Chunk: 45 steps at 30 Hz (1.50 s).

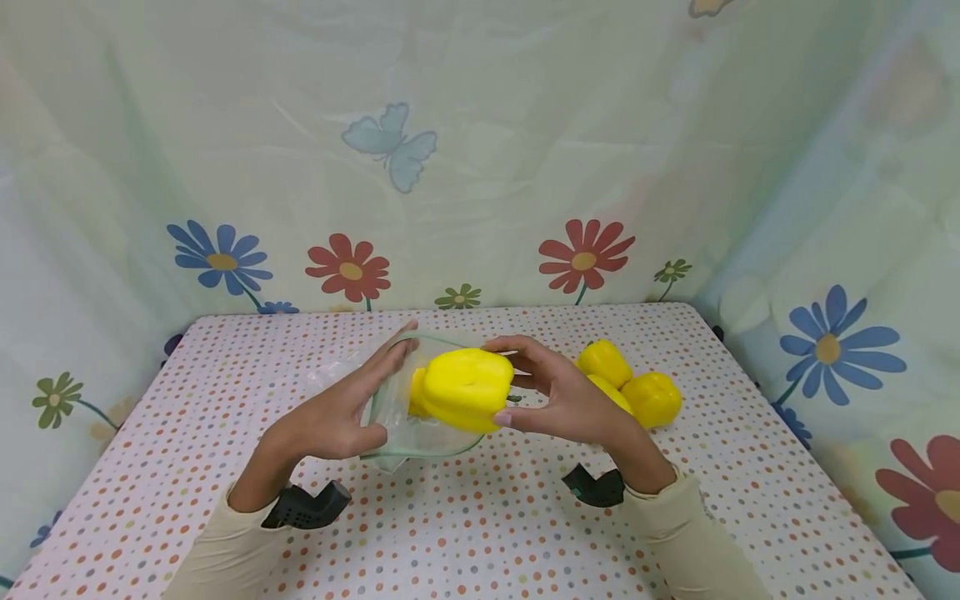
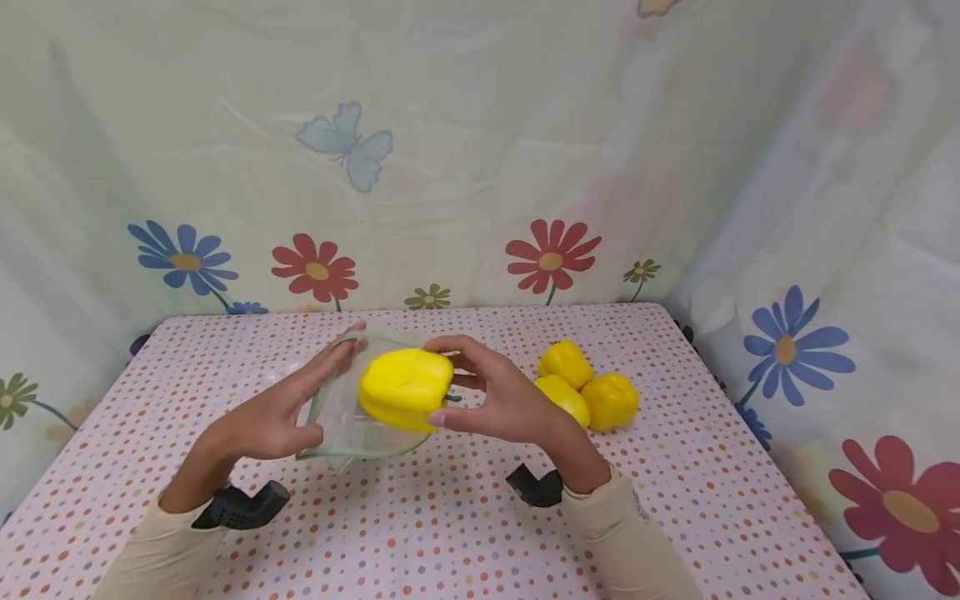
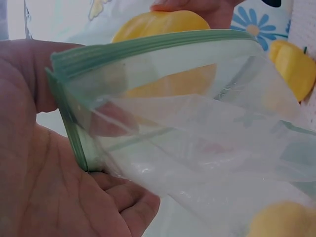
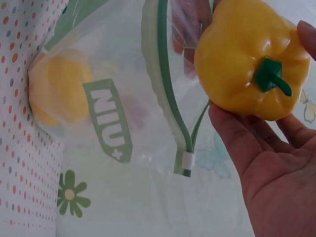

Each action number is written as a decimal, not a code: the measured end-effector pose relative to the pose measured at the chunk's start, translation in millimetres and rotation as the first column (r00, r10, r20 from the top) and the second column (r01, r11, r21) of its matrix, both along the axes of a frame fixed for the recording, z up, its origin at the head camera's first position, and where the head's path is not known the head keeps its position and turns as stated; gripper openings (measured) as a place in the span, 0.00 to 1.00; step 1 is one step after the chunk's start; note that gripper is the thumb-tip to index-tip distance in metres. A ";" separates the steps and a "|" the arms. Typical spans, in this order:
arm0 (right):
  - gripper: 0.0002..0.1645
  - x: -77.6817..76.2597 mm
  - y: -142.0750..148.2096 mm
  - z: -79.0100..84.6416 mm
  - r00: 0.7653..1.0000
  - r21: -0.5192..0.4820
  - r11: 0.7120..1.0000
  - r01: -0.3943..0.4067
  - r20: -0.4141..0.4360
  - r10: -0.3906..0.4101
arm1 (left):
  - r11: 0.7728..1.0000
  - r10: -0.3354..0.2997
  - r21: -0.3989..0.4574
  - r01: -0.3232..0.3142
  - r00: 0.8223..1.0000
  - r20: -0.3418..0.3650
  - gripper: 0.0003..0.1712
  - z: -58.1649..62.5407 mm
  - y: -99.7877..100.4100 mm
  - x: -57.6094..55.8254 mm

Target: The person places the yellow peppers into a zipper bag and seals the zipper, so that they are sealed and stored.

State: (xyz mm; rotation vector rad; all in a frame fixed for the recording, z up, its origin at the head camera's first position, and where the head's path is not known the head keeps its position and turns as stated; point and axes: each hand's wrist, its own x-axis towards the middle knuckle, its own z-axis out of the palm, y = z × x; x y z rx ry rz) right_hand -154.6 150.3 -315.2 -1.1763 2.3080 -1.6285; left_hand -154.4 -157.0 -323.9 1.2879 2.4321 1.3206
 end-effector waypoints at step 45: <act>0.42 -2.8 -43.1 -19.6 0.925 0.331 0.905 0.266 -0.351 -0.143 | 0.999 0.037 -0.021 -0.037 0.999 -0.039 0.54 6.5 -3.6 3.4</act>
